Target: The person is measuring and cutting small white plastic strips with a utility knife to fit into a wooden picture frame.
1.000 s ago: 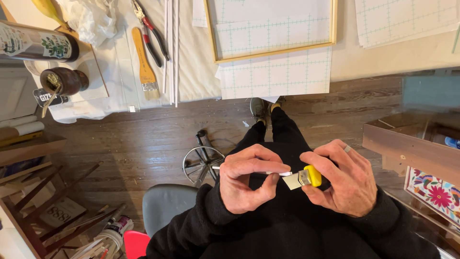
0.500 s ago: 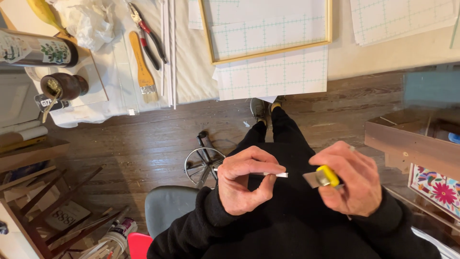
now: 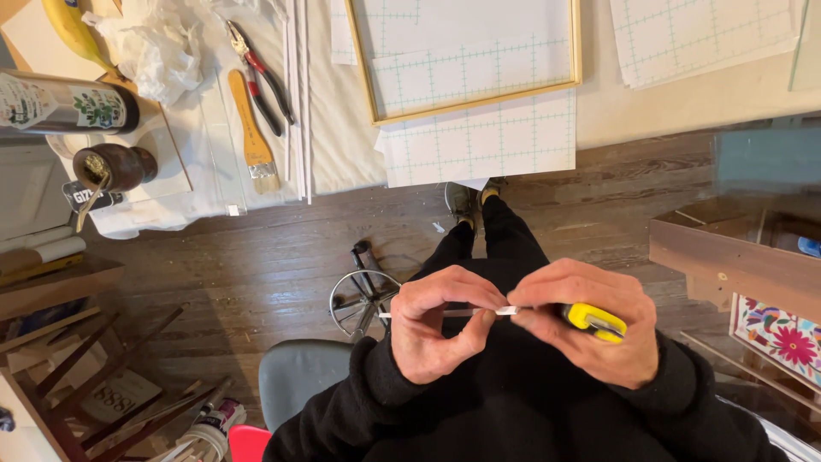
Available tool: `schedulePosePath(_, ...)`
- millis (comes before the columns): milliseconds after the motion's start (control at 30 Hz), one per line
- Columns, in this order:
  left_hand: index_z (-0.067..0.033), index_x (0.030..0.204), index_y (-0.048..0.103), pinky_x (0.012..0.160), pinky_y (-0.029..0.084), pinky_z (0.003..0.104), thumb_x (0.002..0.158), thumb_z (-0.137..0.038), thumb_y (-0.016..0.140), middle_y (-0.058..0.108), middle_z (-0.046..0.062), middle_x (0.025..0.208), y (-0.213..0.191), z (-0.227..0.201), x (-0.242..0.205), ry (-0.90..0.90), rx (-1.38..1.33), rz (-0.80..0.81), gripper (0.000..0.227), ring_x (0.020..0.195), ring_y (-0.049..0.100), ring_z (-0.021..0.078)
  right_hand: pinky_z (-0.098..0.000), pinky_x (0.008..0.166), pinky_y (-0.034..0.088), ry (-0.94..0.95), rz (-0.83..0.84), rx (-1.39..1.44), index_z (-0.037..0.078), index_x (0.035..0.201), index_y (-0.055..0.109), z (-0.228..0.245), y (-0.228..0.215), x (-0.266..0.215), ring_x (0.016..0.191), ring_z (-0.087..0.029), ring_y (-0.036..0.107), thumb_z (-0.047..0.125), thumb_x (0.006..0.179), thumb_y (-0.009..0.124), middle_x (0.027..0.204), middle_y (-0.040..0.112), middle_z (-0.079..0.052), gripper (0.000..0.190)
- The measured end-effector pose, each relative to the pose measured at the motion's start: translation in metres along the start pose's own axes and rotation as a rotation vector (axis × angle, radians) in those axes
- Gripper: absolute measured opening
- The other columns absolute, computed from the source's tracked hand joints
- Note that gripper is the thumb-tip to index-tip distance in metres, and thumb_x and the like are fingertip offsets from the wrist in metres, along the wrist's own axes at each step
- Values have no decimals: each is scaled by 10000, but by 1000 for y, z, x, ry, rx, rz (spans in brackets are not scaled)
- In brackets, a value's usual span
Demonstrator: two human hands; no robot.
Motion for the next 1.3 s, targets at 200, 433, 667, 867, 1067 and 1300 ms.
schedulePosePath(200,-3,1037,746,864,572,272,911,91,691,739,112,1047,-1,10,9,-16,57,-26,167,937,704,166,-275,775,601,33,3,-22,55,1001,728,-19,-14,2,879,-163,772,-29,821,775,980,768,-62,204)
schedulePosePath(433,-27,1017,755,782,561,254,898,70,689,740,82,1001,-10,33,37,-145,135,-88,168,870,702,136,-285,662,558,362,59,-357,54,942,780,-104,-59,-31,714,-155,731,49,708,872,864,779,-70,252)
schedulePosePath(667,-100,1024,728,799,572,329,853,-19,759,746,57,1019,23,46,83,199,632,-47,192,889,719,247,-293,702,558,254,-42,-388,93,1012,775,-104,-72,-2,787,-149,719,31,783,823,975,738,-61,242)
schedulePosePath(867,-98,1078,665,811,545,383,897,-74,741,722,51,996,50,92,115,236,674,40,198,922,710,276,-353,766,561,-22,22,-560,80,1069,747,-114,-79,25,889,-249,706,20,789,815,1056,710,-68,295)
schedulePosePath(1067,-98,1168,676,866,500,384,867,-120,717,684,39,1105,50,121,156,286,854,43,304,1028,669,238,-338,807,570,30,10,-642,57,1095,748,-150,-111,58,924,-249,707,-33,819,783,1094,708,-91,293)
schedulePosePath(1300,-84,1211,653,910,465,370,891,-96,635,592,28,1086,12,119,205,409,1145,-79,320,1054,595,205,-301,798,557,19,-47,-662,57,1128,767,-191,-135,113,924,-217,696,2,1002,843,1088,680,-94,158)
Point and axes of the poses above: each hand's wrist, its own x-axis towards the middle knuckle, its own y-axis out of the palm, z = x × y, the point moved 8 cm from there along x, towards the middle knuckle
